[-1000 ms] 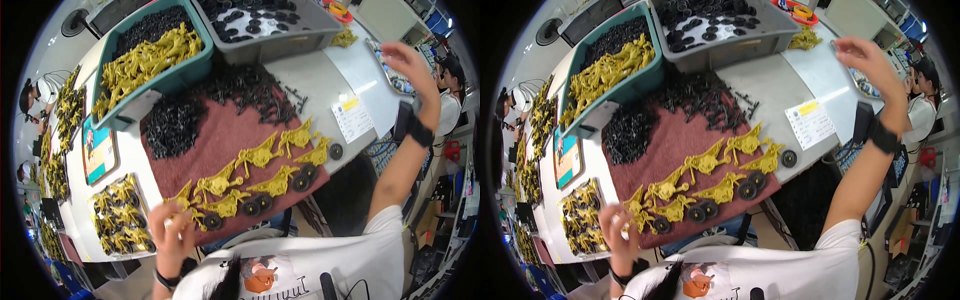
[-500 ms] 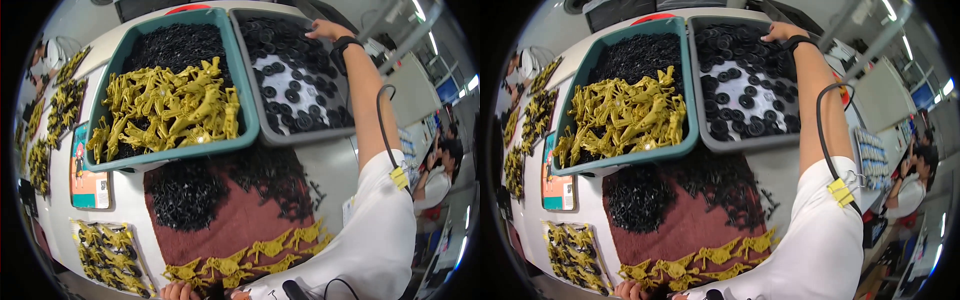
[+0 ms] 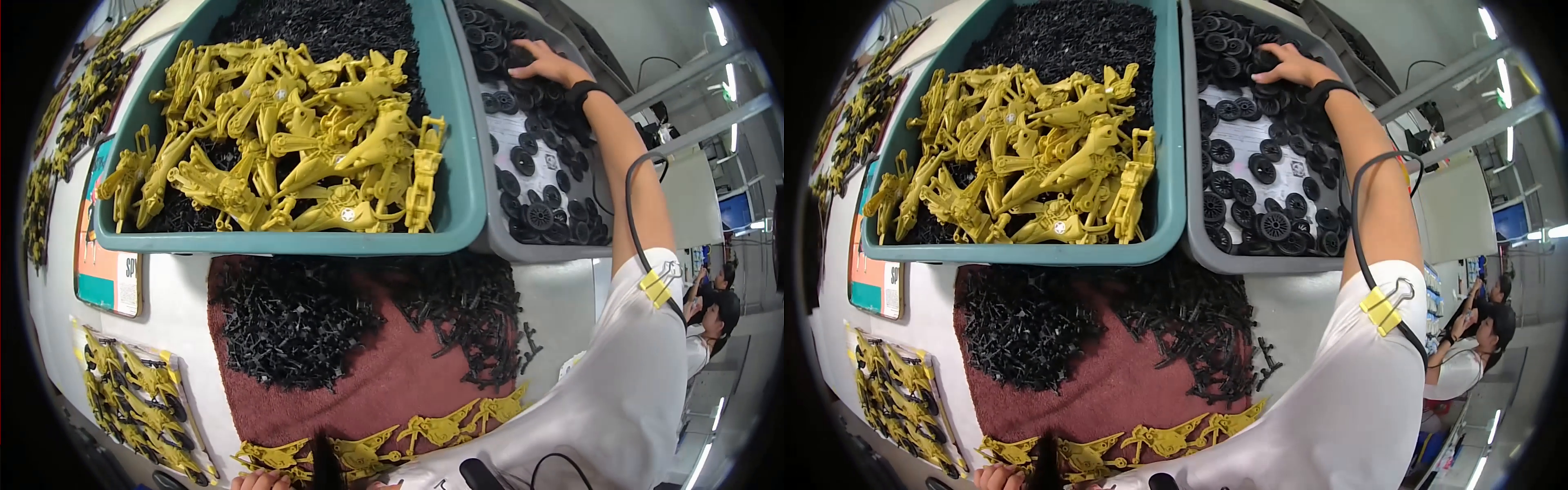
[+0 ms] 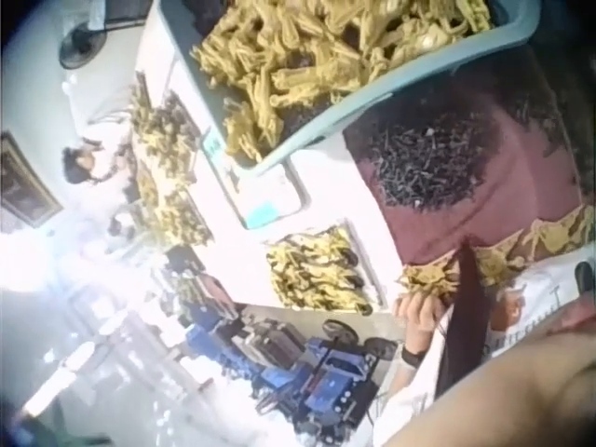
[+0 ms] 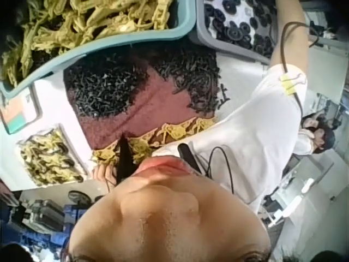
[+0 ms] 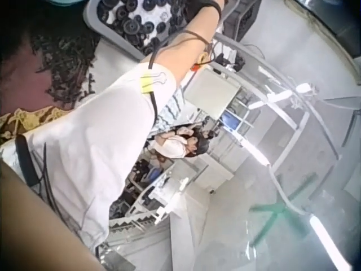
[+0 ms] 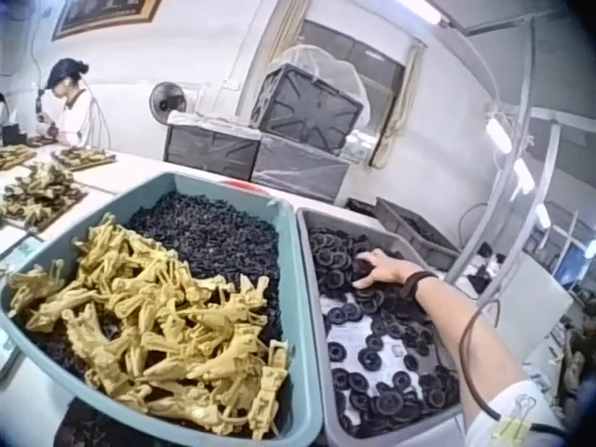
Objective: Assembling plastic toy motorcycles from frame and wheel components on a factory assembly line.
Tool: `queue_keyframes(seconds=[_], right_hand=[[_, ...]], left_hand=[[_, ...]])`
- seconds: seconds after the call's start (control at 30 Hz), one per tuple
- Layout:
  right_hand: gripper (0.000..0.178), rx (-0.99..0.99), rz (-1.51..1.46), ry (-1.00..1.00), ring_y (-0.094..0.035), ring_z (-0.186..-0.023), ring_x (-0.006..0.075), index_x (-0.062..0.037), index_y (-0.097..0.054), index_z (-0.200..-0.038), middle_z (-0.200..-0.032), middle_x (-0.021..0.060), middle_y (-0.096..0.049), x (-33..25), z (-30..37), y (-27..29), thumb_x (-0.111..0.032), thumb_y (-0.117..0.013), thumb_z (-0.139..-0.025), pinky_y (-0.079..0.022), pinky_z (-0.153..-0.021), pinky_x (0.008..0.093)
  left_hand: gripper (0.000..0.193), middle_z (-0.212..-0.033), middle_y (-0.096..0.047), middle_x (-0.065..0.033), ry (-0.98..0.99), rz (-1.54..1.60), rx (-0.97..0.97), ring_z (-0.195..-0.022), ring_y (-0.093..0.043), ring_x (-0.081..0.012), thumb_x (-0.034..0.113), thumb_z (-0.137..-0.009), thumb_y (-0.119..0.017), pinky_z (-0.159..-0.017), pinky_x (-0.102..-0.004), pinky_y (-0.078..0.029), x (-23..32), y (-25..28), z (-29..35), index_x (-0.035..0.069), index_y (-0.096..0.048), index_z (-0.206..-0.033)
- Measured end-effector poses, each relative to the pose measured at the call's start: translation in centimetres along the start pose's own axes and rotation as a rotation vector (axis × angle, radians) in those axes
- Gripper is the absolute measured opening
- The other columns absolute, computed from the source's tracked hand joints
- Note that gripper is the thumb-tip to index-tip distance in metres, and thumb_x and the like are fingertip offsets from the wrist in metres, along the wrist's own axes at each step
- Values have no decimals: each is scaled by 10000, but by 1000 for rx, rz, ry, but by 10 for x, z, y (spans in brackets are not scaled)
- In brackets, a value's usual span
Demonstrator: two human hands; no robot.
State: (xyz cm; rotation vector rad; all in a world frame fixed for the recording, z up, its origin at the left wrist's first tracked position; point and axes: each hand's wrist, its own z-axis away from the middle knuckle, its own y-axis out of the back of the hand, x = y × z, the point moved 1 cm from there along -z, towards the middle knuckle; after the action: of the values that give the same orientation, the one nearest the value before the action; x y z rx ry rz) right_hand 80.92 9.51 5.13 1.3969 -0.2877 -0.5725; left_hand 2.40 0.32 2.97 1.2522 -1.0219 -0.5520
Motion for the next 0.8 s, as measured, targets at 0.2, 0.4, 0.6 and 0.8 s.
queue_keyframes(seconds=[0.2,0.4,0.6,0.8], right_hand=[[908,-118,72,111,-327,-1291,386,-127,-436,-1388,-1401,103,-355,-30,72,-5,-518,-768,-639,-282,-1079,440],[812,-401,55,266,-341,-1277,360,-146,-476,-1352,-1400,78,-359,-67,128,-1,-382,-791,-642,-272,-1083,451],[527,-626,-344,52,-622,-947,209,-102,-524,-1292,-1242,142,-553,-114,100,61,-251,-676,-810,-569,-679,308],[831,158,-189,305,-339,-1329,397,-220,-414,-1399,-1448,246,-333,-73,-68,-11,-692,-597,-739,-269,-1094,476]], left_hand=[[198,-779,-546,-92,-35,-9,224,-658,-530,-274,34,-667,-660,-580,-397,-396,5,-10,-5,54,-567,-841],[210,-782,-550,-91,-44,4,292,-649,-529,-274,35,-651,-657,-580,-400,-398,2,-12,-5,75,-568,-837],[187,-772,-554,-89,-11,1,267,-658,-537,-274,47,-676,-652,-590,-405,-408,0,-9,6,93,-574,-840],[343,-1052,-561,-91,-73,25,224,-978,-534,-287,9,-703,-688,-856,-426,-391,-19,-29,42,96,-548,-1004]])
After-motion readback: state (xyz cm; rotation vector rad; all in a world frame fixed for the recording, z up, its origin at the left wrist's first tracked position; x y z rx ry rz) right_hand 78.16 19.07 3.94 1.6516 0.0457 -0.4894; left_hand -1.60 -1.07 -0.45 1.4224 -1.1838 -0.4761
